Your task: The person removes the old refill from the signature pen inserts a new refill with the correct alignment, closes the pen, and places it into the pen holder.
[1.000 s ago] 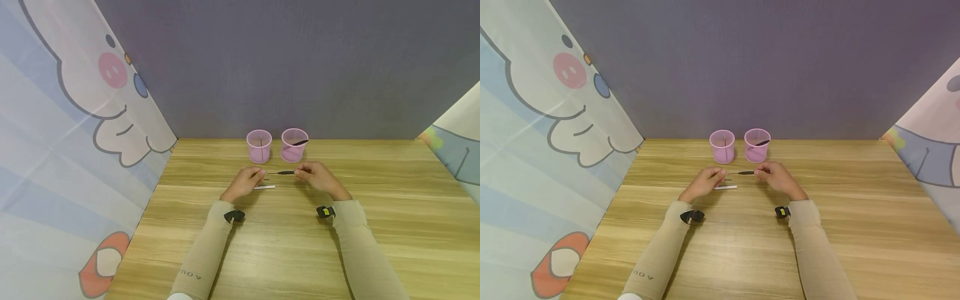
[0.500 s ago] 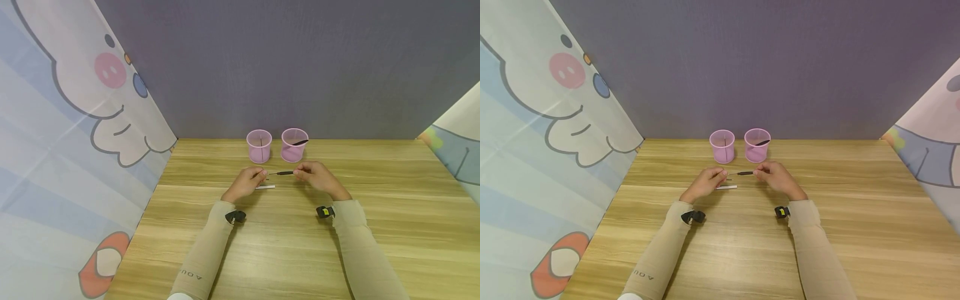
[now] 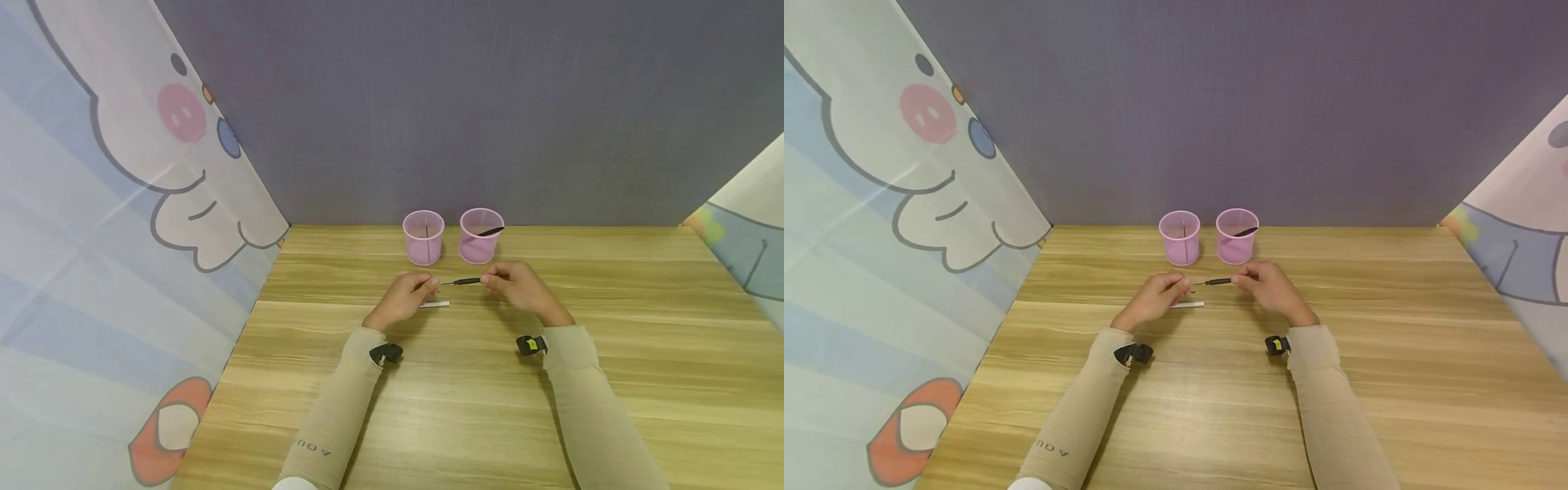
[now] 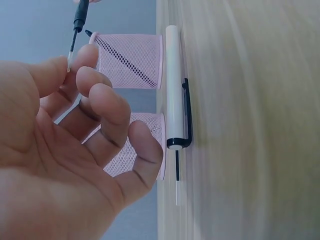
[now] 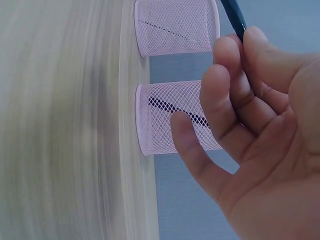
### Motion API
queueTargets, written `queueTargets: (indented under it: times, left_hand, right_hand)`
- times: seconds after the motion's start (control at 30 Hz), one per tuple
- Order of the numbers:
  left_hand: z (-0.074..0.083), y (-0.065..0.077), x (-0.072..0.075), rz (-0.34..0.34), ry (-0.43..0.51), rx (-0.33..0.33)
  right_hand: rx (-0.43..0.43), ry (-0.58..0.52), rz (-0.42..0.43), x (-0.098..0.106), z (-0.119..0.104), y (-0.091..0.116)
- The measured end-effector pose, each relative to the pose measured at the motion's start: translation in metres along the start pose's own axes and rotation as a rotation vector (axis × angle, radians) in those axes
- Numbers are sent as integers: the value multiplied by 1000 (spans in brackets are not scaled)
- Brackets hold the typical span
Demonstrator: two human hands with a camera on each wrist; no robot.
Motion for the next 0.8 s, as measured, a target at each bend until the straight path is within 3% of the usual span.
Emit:
queueTargets:
  times: [0.23,0.47,0.8]
  left_hand:
    - [-4,1,7,29,-29,46]
    - [-9,4,16,77,-221,58]
    - [-15,5,13,8,-428,141]
  right_hand:
    - [-12,-6,30,2,0,1]
    - [-22,20,61,6,3,2]
    - [-19,36,79,9,3,3]
Point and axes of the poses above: each hand's wrist, its own y-axis away from the middle knuckle, its own x-axis out of the back of the hand, z = x × y, the point moved 4 cm from there along -y, towards the middle knuckle, and after that the axes turned 10 degrees about x, right-handed, at the moved point
